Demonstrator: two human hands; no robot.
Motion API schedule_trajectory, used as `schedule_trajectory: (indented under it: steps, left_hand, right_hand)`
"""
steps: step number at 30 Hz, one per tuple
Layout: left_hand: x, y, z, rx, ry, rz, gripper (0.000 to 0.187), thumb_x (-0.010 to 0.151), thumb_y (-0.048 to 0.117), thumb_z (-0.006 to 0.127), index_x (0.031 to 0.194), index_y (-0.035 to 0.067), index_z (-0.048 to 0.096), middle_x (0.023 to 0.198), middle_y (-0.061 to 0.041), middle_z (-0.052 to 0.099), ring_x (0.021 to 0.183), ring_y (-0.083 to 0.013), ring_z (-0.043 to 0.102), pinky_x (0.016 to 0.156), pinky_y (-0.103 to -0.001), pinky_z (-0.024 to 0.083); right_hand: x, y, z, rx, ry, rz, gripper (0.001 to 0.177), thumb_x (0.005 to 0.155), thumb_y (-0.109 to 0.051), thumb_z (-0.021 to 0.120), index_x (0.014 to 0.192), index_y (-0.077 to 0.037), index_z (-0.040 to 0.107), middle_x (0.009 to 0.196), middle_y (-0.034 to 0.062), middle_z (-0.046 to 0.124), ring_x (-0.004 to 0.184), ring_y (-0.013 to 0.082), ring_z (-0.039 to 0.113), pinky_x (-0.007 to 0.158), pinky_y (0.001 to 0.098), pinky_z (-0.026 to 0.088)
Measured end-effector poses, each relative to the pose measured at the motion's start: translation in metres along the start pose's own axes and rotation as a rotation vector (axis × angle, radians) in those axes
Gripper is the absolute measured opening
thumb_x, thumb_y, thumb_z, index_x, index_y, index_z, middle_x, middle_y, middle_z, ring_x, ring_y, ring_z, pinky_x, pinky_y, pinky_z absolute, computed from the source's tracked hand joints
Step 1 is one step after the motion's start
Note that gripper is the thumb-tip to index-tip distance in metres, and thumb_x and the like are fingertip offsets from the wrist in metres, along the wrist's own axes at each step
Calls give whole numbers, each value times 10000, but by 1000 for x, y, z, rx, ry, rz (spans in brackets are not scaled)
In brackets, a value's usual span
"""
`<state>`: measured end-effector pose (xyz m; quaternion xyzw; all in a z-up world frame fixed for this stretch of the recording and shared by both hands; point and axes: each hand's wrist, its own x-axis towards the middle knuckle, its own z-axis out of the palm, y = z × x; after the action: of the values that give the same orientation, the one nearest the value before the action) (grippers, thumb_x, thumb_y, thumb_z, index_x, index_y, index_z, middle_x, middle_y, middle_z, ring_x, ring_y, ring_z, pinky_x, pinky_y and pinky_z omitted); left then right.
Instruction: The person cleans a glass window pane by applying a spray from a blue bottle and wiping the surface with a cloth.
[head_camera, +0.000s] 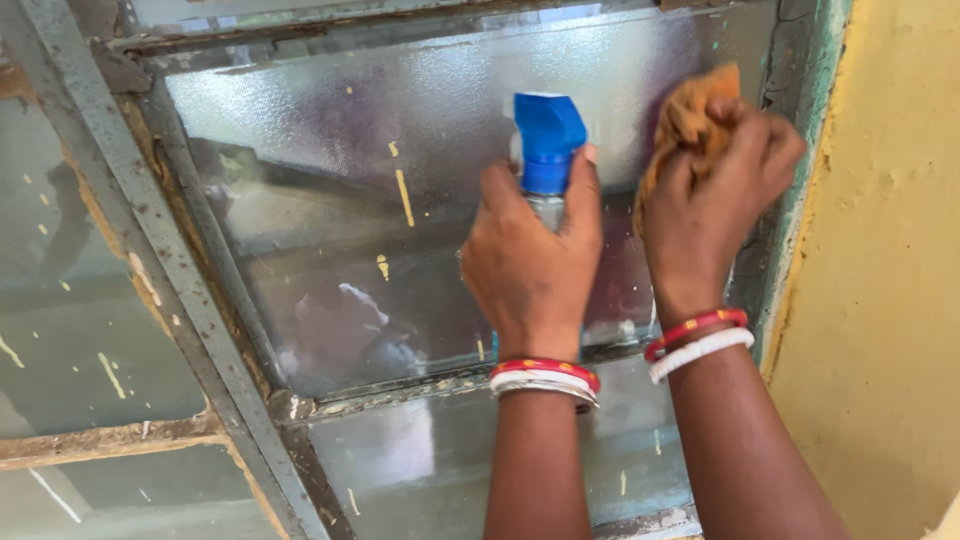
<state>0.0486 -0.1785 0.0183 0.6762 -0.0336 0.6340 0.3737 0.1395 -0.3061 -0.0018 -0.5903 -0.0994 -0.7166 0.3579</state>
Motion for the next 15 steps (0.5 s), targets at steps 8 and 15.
schedule_trajectory:
  steps: [8, 15]
  left_hand:
    - [20, -18, -26, -19, -39, 5, 512, 887, 539, 714, 947, 43, 603, 776, -195, 715, 711, -428, 706, 627, -534, 521]
    - [25, -27, -39, -23, -78, 16, 516, 904, 542, 707, 938, 40, 593, 783, -192, 713, 714, -421, 705, 628, -528, 521]
  right_hand:
    - [14, -70, 29, 48, -46, -161, 429, 934, 64, 686, 1330, -89, 623, 1366, 191, 478, 1312, 392, 451, 1147, 475, 370]
    - [-28, -79, 9, 120, -104, -110, 351, 948, 36, 696, 1281, -76, 700, 1355, 174, 501, 1332, 376, 474, 1195, 467, 370]
